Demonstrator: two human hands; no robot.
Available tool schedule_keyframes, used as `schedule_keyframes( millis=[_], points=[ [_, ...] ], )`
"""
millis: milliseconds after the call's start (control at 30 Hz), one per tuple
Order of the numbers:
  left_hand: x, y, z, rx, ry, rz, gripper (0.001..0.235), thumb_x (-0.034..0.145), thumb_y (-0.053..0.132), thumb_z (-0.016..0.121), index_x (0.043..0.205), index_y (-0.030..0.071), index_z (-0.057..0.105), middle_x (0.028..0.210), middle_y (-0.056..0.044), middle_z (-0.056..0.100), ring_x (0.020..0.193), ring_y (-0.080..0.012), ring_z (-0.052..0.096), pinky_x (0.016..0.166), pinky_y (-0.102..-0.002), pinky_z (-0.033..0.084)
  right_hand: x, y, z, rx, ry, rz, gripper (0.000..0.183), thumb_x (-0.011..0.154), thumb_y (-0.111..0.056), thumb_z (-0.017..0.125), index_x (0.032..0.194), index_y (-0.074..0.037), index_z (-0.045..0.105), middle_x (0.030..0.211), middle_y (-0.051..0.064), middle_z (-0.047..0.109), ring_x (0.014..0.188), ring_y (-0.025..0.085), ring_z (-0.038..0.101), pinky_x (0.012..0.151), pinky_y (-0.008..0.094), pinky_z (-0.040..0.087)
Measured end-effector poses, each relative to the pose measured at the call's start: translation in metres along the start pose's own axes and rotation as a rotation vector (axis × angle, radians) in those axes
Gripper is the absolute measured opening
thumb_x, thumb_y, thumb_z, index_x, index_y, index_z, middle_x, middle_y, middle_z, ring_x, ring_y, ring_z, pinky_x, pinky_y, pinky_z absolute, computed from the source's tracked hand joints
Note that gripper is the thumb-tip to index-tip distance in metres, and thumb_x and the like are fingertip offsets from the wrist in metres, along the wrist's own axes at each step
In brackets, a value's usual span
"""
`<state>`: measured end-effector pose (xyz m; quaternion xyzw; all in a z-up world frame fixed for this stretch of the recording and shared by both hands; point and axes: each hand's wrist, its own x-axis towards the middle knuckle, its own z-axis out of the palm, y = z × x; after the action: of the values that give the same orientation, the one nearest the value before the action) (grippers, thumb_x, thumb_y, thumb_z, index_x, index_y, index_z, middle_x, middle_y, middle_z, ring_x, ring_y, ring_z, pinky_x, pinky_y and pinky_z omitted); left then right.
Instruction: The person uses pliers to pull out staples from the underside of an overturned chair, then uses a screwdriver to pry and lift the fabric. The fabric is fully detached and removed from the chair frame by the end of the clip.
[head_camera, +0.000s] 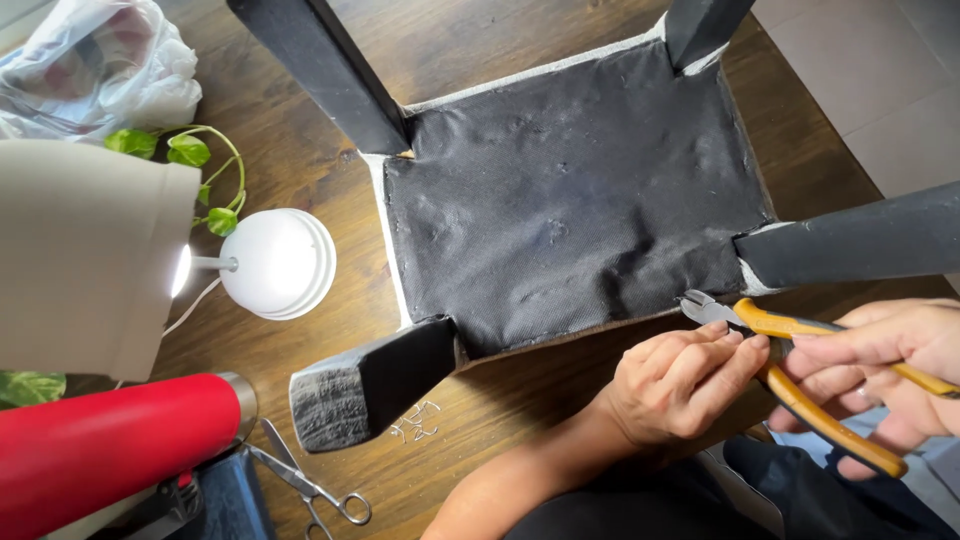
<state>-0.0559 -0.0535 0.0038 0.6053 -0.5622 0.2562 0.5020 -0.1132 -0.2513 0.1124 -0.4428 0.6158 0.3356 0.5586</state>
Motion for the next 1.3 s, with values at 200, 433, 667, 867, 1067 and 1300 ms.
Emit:
schedule_keyframes(
  millis=[200,433,667,867,1067,1300],
  points=[
    [0.008,0.001,0.000,0.031,0.055,-0.025,0.014,0.106,0.000,0.065,0.116,-0.008,0.070,0.099,-0.017,0.074,0.085,-0.0269,0.076,0.085,-0.035,0.067,-0.003,-0.007,0.004,0.090,0.002,0.131,0.048,0.106,-0.013,0.049,0.122,0.031,0.058,0.111,0.058,0.064,0.078,0.059,0.048,0.054,0.070,0.037],
    [0.001,-0.002,-0.010,0.004,0.036,-0.022,0.015,0.107,-0.001,0.065,0.118,-0.009,0.069,0.101,-0.020,0.074,0.088,-0.0315,0.079,0.087,-0.038,0.068,0.001,0.021,0.019,0.117,0.078,-0.020,0.042,0.107,-0.017,0.055,0.109,0.025,0.055,0.090,0.055,0.057,0.063,0.056,0.041,0.042,0.059,0.026],
    [-0.012,-0.035,-0.045,0.219,-0.247,-0.240,0.031,0.108,0.025,0.060,0.125,0.000,0.066,0.123,-0.019,0.068,0.115,-0.0351,0.070,0.103,-0.049,0.055,0.031,0.081,0.027,0.196,-0.003,-0.315,0.036,0.106,-0.007,0.054,0.109,0.027,0.064,0.088,0.044,0.062,0.066,0.049,0.050,0.050,0.056,0.034],
    [-0.023,-0.045,-0.041,0.277,-0.284,-0.221,0.027,0.108,0.020,0.062,0.131,0.005,0.066,0.122,-0.017,0.069,0.111,-0.0316,0.070,0.102,-0.045,0.056,0.116,0.134,0.036,-0.037,0.071,-0.805,0.024,0.097,-0.013,0.062,0.102,0.008,0.072,0.079,0.021,0.071,0.066,0.029,0.065,0.064,0.039,0.054],
    [-0.021,-0.045,-0.040,0.266,-0.302,-0.206,0.025,0.108,0.017,0.061,0.129,0.004,0.065,0.121,-0.018,0.068,0.110,-0.0324,0.070,0.101,-0.046,0.056,0.150,0.146,0.064,-0.309,0.475,-1.171,0.057,0.089,-0.022,0.064,0.141,0.000,0.055,0.129,0.017,0.069,0.120,0.027,0.065,0.106,0.036,0.046],
    [-0.024,-0.045,-0.036,0.214,-0.260,-0.255,0.020,0.106,0.014,0.058,0.118,0.002,0.069,0.119,-0.017,0.070,0.109,-0.0323,0.069,0.101,-0.045,0.053,0.123,0.130,0.061,0.478,-0.703,-1.019,0.060,0.102,-0.028,0.059,0.149,0.007,0.044,0.102,0.025,0.072,0.075,0.030,0.068,0.057,0.041,0.053]
  ],
)
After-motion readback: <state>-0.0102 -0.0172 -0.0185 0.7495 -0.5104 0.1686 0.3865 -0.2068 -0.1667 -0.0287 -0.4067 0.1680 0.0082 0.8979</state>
